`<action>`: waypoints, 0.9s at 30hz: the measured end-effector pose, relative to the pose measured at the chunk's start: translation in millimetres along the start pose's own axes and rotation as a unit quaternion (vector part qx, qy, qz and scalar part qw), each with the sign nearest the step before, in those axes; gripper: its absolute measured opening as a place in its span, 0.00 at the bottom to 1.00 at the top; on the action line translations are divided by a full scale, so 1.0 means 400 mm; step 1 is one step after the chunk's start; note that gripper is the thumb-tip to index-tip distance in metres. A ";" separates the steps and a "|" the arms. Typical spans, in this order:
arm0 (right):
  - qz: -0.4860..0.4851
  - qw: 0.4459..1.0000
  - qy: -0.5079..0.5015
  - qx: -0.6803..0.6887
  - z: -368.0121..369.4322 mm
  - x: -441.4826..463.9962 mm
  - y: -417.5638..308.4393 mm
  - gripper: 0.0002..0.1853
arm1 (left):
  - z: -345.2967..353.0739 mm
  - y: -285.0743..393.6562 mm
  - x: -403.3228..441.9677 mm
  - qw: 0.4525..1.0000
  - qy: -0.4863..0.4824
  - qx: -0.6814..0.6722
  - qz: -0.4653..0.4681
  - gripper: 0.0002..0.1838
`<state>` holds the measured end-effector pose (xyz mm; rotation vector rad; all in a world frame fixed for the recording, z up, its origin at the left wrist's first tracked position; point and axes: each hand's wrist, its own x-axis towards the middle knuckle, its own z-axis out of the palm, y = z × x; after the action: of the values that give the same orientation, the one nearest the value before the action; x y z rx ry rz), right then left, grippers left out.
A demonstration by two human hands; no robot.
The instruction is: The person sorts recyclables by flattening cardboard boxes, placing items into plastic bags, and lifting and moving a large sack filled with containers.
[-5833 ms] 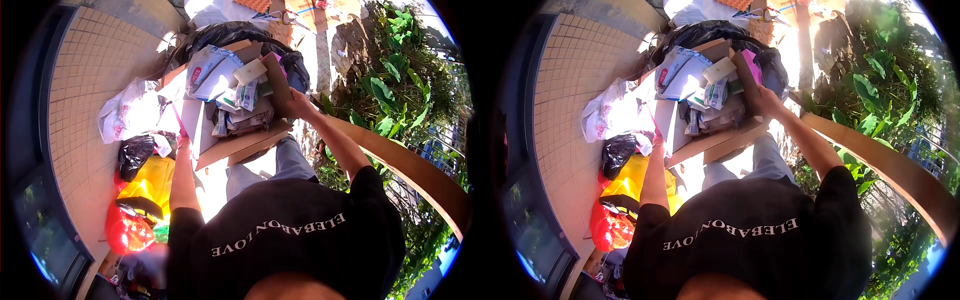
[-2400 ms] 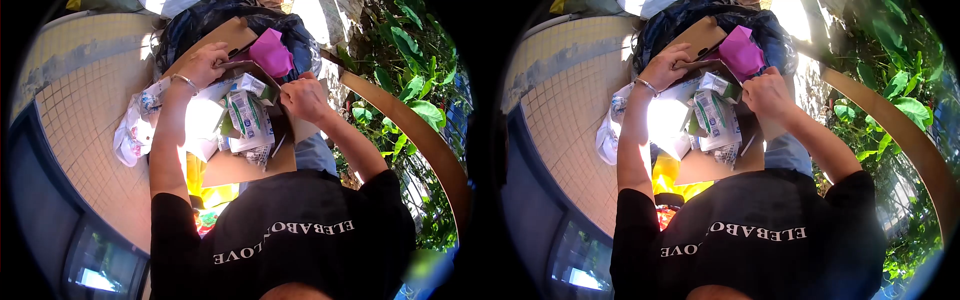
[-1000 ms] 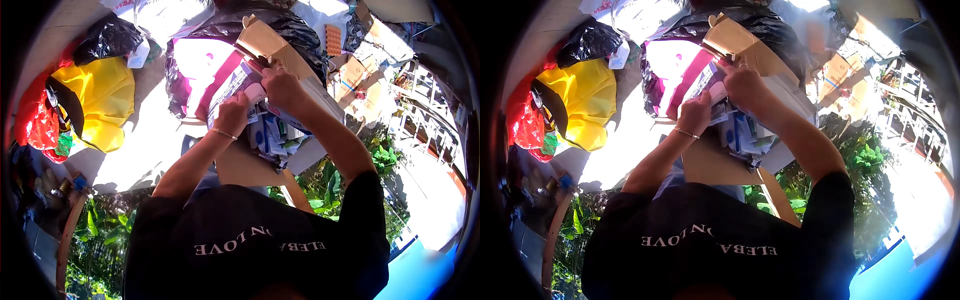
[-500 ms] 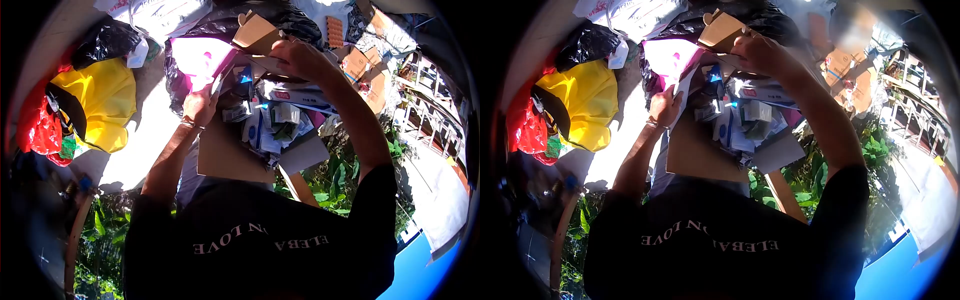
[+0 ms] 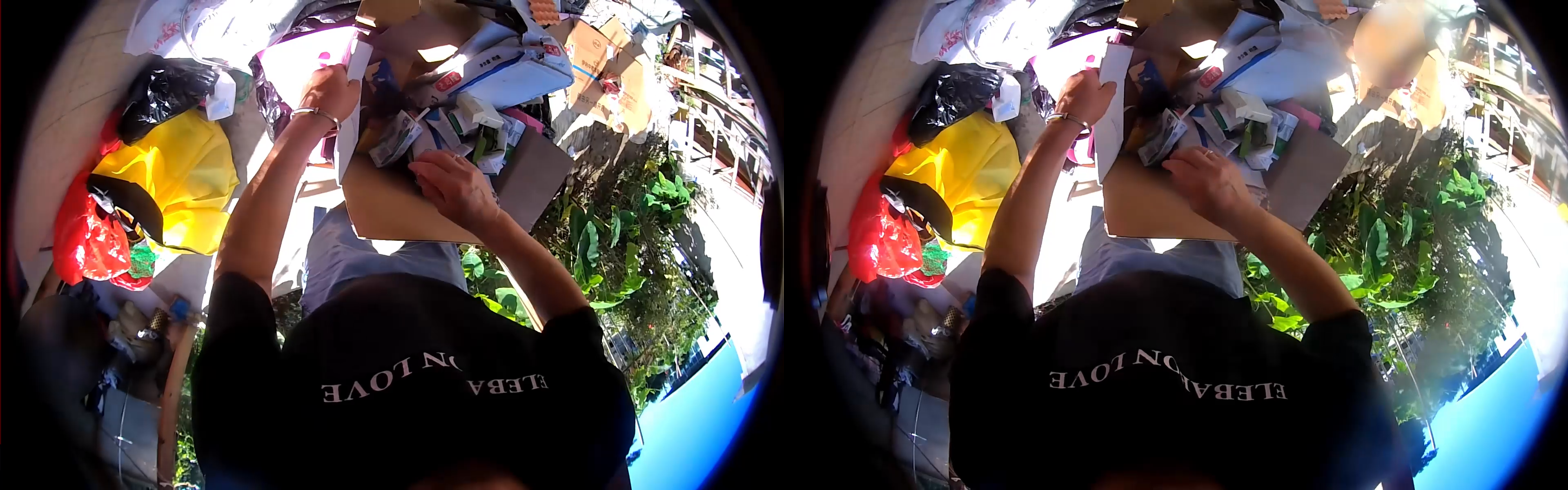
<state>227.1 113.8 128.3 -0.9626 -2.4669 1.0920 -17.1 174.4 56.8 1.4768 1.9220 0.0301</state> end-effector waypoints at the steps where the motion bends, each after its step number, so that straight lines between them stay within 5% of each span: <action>1: -0.055 0.998 0.007 -0.035 0.015 0.025 -0.002 0.13 | -0.006 0.018 0.006 1.000 -0.010 0.018 0.011 0.17; 5: -0.216 0.976 -0.001 -0.040 0.073 0.135 -0.017 0.17 | 0.016 0.063 0.026 0.997 -0.042 0.040 0.048 0.17; 7: -0.312 0.943 -0.005 -0.119 0.215 0.168 0.117 0.14 | 0.029 0.073 0.019 0.997 -0.057 0.028 0.049 0.17; 9: -0.212 0.964 -0.117 -0.114 0.234 0.245 0.099 0.13 | 0.019 0.071 0.014 0.993 -0.116 -0.006 0.023 0.20; 10: -0.063 0.969 -0.229 -0.070 0.210 0.276 0.072 0.13 | 0.032 0.037 0.001 0.993 -0.078 -0.084 0.028 0.26; 11: -0.114 0.986 -0.118 -0.023 0.231 0.293 0.088 0.12 | 0.043 -0.009 -0.014 0.986 -0.027 -0.156 0.055 0.28; 12: -0.197 0.963 -0.141 -0.119 0.221 0.301 0.087 0.09 | 0.036 -0.045 -0.041 0.971 0.023 -0.225 0.083 0.29; 13: -0.284 0.925 -0.147 -0.205 0.211 0.310 0.085 0.06 | 0.046 -0.070 -0.103 0.943 0.061 -0.326 -0.014 0.30; 14: -0.258 0.900 -0.226 -0.270 0.193 0.309 0.070 0.04 | 0.050 -0.071 -0.175 0.952 0.113 -0.269 -0.089 0.32; 15: -0.296 0.907 -0.175 -0.244 0.202 0.312 0.089 0.03 | 0.107 -0.101 -0.238 0.952 0.141 -0.254 -0.101 0.35; 17: -0.310 0.915 -0.142 -0.215 0.204 0.311 0.098 0.05 | 0.172 -0.116 -0.347 0.935 0.046 -0.312 -0.161 0.36; 18: -0.336 0.908 -0.130 -0.212 0.201 0.313 0.101 0.06 | 0.276 -0.144 -0.369 0.912 -0.016 -0.334 -0.239 0.33; 20: -0.374 0.898 -0.101 -0.208 0.207 0.311 0.105 0.08 | 0.182 -0.100 -0.360 0.660 -0.220 -0.652 -0.302 0.26; 23: -0.379 0.896 -0.091 -0.213 0.232 0.305 0.098 0.06 | 0.274 -0.109 -0.269 0.702 -0.242 -0.589 -0.318 0.22; 27: -0.328 0.899 -0.183 -0.227 0.288 0.309 0.095 0.06 | 0.307 -0.117 -0.247 0.595 -0.194 -0.712 -0.319 0.11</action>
<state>97.2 152.1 20.3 0.0569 -3.0686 0.5014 19.4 26.7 -5.0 -0.3155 1.1889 0.6802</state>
